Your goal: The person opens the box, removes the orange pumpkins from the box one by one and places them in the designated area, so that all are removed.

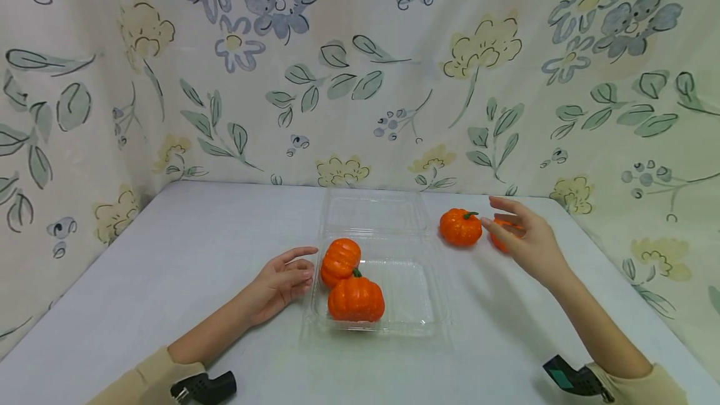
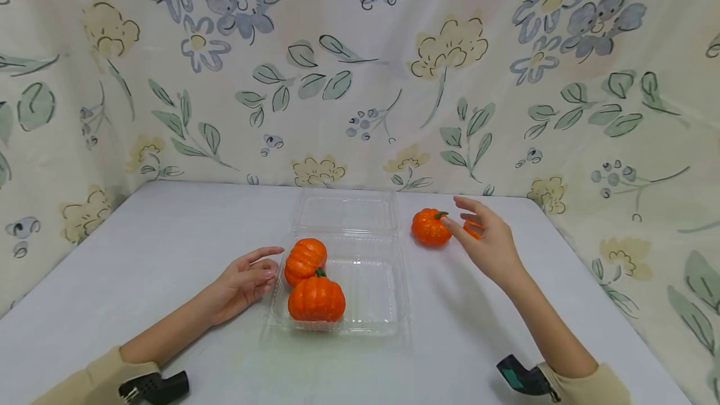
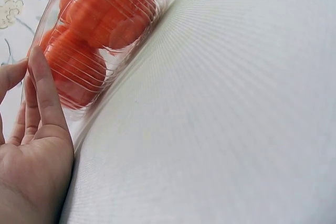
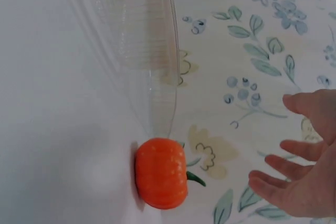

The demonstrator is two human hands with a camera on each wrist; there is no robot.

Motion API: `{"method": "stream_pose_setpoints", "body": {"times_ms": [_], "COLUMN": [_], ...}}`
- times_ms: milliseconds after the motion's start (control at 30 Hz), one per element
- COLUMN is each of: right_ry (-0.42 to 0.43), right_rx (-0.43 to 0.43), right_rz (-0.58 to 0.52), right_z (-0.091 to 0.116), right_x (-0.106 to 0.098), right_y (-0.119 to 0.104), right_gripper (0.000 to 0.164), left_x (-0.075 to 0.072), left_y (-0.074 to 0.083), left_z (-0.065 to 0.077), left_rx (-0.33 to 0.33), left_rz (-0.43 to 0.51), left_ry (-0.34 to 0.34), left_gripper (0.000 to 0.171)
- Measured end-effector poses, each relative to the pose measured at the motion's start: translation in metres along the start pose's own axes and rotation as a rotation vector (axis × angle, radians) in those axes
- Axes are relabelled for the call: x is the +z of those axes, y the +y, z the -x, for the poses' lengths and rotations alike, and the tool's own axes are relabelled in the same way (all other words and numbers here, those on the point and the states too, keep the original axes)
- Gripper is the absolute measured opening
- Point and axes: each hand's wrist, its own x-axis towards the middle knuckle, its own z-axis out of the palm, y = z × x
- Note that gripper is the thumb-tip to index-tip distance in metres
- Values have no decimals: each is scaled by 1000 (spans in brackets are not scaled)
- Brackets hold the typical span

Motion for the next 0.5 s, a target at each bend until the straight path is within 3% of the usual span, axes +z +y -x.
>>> {"method": "stream_pose_setpoints", "body": {"times_ms": [300,500], "right_ry": [-2,11], "right_rx": [-82,-171], "right_rz": [31,-26], "right_z": [7,9], "right_x": [10,19], "right_y": [-14,-19], "right_gripper": [51,45], "left_x": [-1,-1], "left_y": [0,-1], "left_z": [0,-1], "left_rx": [-3,4], "left_rz": [-2,-12], "left_ry": [-1,-6], "left_gripper": [35,36]}}
